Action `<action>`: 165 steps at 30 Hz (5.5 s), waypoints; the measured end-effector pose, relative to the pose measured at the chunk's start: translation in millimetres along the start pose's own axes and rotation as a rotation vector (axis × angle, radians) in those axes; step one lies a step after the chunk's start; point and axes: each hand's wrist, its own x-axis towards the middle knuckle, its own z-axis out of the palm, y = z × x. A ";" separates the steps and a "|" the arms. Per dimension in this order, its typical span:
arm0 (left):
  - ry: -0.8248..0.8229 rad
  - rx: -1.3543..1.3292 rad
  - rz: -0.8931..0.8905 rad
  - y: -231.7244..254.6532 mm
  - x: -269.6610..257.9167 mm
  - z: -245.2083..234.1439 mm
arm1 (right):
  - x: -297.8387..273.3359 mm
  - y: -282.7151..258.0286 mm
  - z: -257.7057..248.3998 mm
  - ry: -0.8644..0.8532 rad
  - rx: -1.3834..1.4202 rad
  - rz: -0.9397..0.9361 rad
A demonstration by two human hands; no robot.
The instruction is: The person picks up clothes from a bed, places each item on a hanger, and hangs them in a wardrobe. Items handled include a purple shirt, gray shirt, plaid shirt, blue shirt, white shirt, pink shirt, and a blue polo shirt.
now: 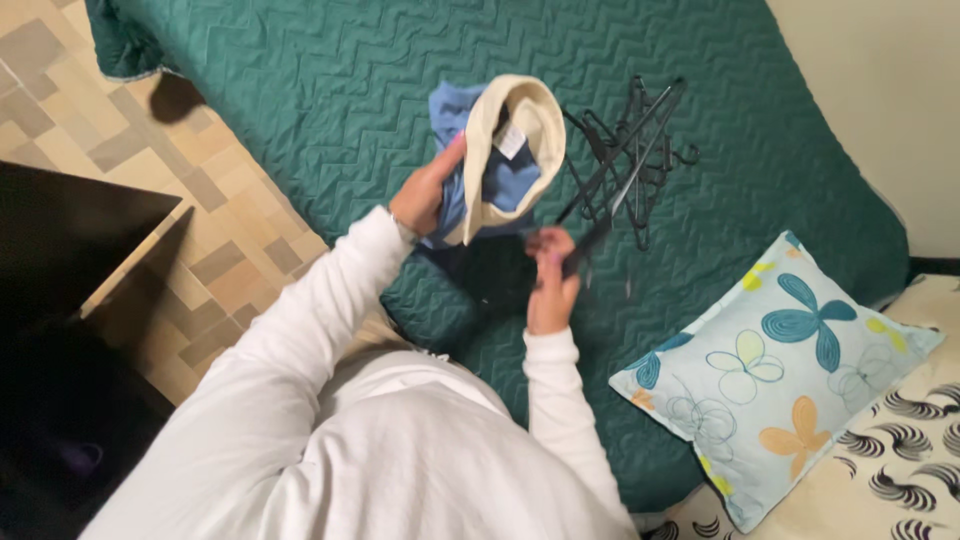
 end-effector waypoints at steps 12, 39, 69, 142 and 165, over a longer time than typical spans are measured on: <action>-0.022 0.610 0.372 32.8 -28.2 -2.5 | 55.0 -34.1 58.7 0.226 -0.021 0.026; -0.050 1.129 0.440 84.8 -59.6 57.4 | 71.8 -95.1 49.5 -0.089 -0.081 0.103; -0.232 1.212 0.075 92.1 -108.9 100.4 | 59.0 -74.0 60.3 -0.188 -0.081 0.158; 0.062 1.673 1.129 62.0 -138.9 133.3 | 118.2 -73.1 149.8 0.307 0.255 -0.485; -0.010 1.657 1.209 122.7 -144.8 174.4 | 130.4 -53.8 186.7 -0.278 0.272 0.008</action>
